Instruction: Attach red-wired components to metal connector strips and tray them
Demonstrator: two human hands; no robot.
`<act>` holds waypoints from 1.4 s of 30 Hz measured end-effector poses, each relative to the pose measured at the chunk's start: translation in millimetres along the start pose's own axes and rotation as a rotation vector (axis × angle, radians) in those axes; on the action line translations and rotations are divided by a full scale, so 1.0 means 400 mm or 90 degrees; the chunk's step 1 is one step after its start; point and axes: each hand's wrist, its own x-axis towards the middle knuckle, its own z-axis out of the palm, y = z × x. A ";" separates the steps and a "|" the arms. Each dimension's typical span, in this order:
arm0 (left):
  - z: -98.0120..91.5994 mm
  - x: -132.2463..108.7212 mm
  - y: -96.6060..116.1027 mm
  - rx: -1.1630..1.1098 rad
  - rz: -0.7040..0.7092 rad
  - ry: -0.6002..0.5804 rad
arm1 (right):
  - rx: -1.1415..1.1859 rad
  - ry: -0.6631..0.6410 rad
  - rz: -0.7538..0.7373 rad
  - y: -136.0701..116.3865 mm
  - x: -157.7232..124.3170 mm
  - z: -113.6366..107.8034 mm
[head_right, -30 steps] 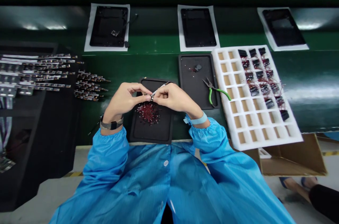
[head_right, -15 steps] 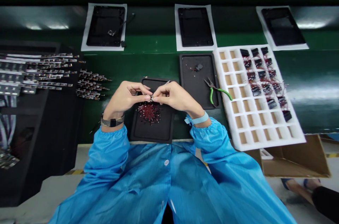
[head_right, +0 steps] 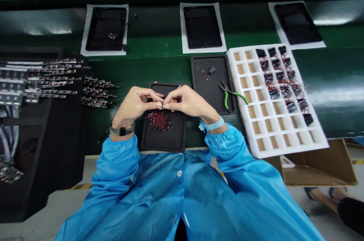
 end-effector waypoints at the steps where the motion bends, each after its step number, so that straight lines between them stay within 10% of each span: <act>1: 0.002 -0.001 0.003 0.002 0.002 -0.001 | -0.002 0.002 0.000 -0.005 -0.001 0.000; 5: 0.016 -0.006 0.045 0.044 0.012 0.023 | -0.062 0.056 -0.044 -0.019 -0.019 -0.047; 12: 0.038 0.127 0.193 0.165 0.125 0.082 | -0.241 0.591 -0.022 0.107 -0.064 -0.272; 19: 0.131 0.521 0.263 0.098 0.186 0.196 | -0.437 0.492 0.008 0.215 -0.051 -0.295; 25: 0.178 0.687 0.157 0.038 -0.045 0.300 | -0.515 0.473 0.077 0.224 -0.046 -0.290; 34: 0.040 0.555 0.138 0.196 -0.018 0.282 | -0.413 0.467 0.120 0.190 -0.067 -0.276; 42: -0.095 0.084 0.223 0.332 0.065 0.241 | -0.291 0.492 0.082 0.191 -0.067 -0.303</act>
